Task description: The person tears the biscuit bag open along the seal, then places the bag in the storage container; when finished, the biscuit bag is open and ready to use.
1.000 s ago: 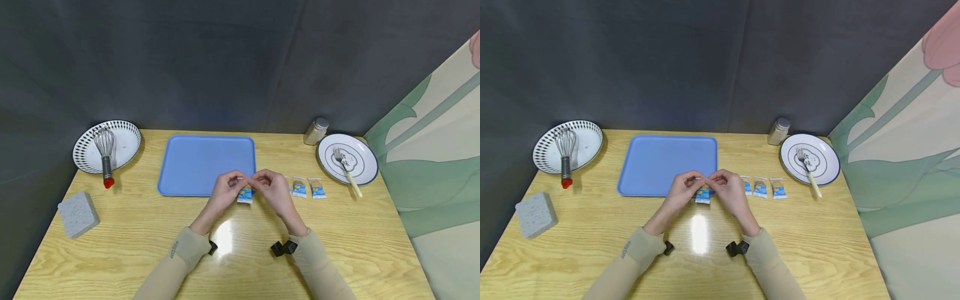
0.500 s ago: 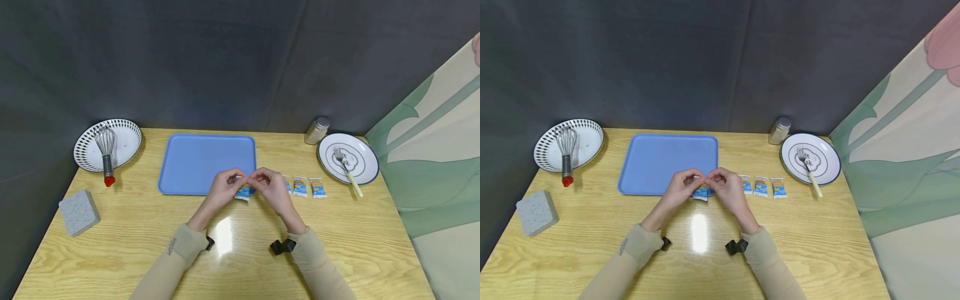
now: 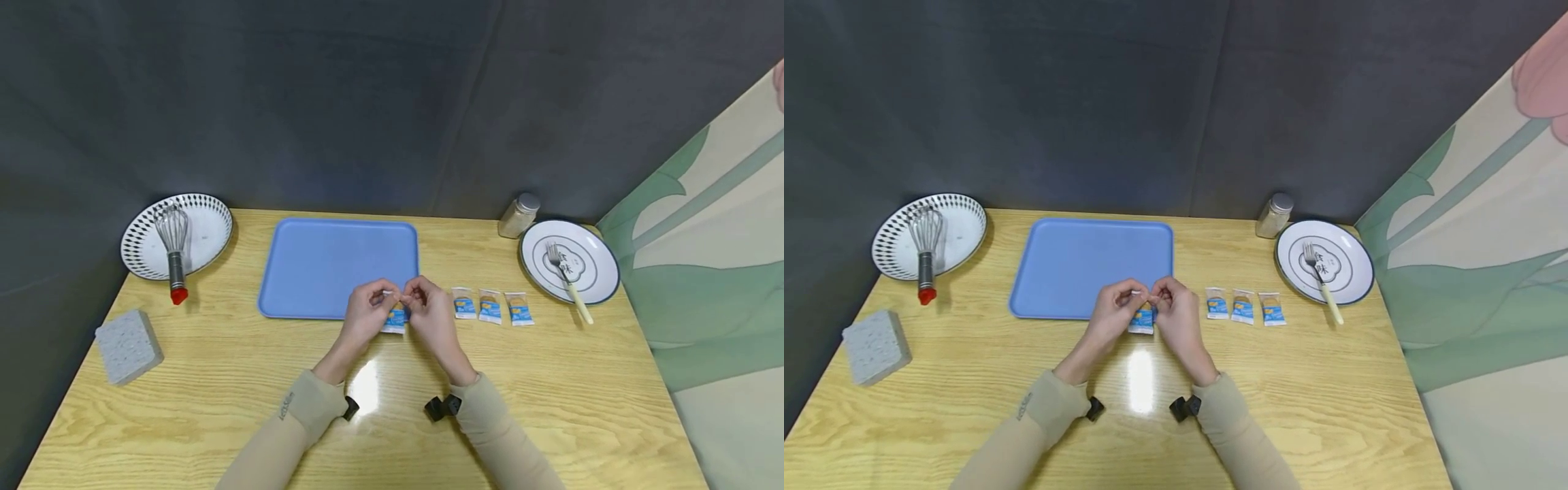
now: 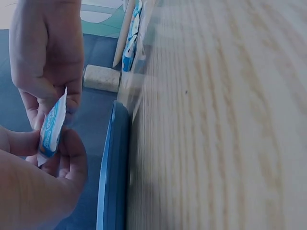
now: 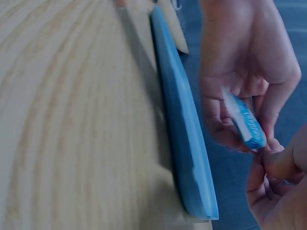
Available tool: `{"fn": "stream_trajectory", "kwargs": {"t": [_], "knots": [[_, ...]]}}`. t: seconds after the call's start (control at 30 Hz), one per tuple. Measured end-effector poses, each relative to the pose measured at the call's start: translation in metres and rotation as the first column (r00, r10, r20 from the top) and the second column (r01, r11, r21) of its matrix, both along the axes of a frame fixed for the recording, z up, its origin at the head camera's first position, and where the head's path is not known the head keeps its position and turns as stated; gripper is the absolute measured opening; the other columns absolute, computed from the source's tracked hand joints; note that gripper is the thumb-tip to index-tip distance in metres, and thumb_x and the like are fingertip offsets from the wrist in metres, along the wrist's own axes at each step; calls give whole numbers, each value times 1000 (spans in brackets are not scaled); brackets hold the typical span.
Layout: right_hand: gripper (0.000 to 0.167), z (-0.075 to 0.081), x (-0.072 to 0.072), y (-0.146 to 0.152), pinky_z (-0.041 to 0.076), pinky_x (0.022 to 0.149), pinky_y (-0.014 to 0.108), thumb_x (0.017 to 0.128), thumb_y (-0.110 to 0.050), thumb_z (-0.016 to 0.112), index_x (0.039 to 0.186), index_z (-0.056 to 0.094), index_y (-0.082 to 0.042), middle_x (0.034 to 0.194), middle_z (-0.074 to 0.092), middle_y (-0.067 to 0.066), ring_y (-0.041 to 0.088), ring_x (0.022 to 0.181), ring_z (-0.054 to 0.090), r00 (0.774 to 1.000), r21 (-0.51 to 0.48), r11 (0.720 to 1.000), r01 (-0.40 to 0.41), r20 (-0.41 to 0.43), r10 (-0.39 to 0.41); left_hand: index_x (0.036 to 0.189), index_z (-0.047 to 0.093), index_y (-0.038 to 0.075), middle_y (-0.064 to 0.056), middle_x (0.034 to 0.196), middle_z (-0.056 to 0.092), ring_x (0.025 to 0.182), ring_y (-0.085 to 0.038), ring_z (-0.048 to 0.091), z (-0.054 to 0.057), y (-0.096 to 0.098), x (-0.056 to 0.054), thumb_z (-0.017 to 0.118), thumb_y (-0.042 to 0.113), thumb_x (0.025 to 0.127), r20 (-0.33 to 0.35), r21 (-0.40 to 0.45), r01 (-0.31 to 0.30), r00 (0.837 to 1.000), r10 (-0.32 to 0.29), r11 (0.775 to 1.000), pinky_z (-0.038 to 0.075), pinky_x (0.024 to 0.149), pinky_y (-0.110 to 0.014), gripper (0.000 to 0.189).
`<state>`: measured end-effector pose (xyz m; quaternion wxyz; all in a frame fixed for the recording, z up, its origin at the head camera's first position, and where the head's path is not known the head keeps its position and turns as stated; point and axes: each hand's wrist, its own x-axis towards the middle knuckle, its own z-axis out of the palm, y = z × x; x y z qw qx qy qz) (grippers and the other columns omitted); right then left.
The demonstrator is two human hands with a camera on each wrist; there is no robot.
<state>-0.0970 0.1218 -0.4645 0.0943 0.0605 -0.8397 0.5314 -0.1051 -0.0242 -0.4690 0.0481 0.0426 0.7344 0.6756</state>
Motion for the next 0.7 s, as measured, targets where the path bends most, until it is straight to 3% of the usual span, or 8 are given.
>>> {"fn": "stream_trajectory", "kwargs": {"t": [0.2,0.47,0.7], "knots": [[22,-5,2,-4,44,59,23,91,23,65,89,65,2,81,63,12,18,67,54,996,31,1000,-2,-87,5,94,76,-5,-9,89,73,75,-11,61,0,3,1,69,-4,99,48,49,-50,998,48,998,46,67,-23,8],[26,-9,3,-4,45,62,26,92,26,59,89,63,1,84,61,12,20,71,55,993,42,999,-5,-116,10,94,74,-7,-11,94,72,76,-15,59,2,5,-1,66,-4,100,148,115,-49,988,32,992,45,68,-26,10],[29,-14,2,-5,49,64,29,90,29,58,89,62,1,84,61,13,22,72,57,982,81,996,-23,-187,37,90,73,-6,-4,86,70,79,-18,59,1,4,-1,65,-5,98,192,169,-56,981,23,984,44,73,-28,11]]}}
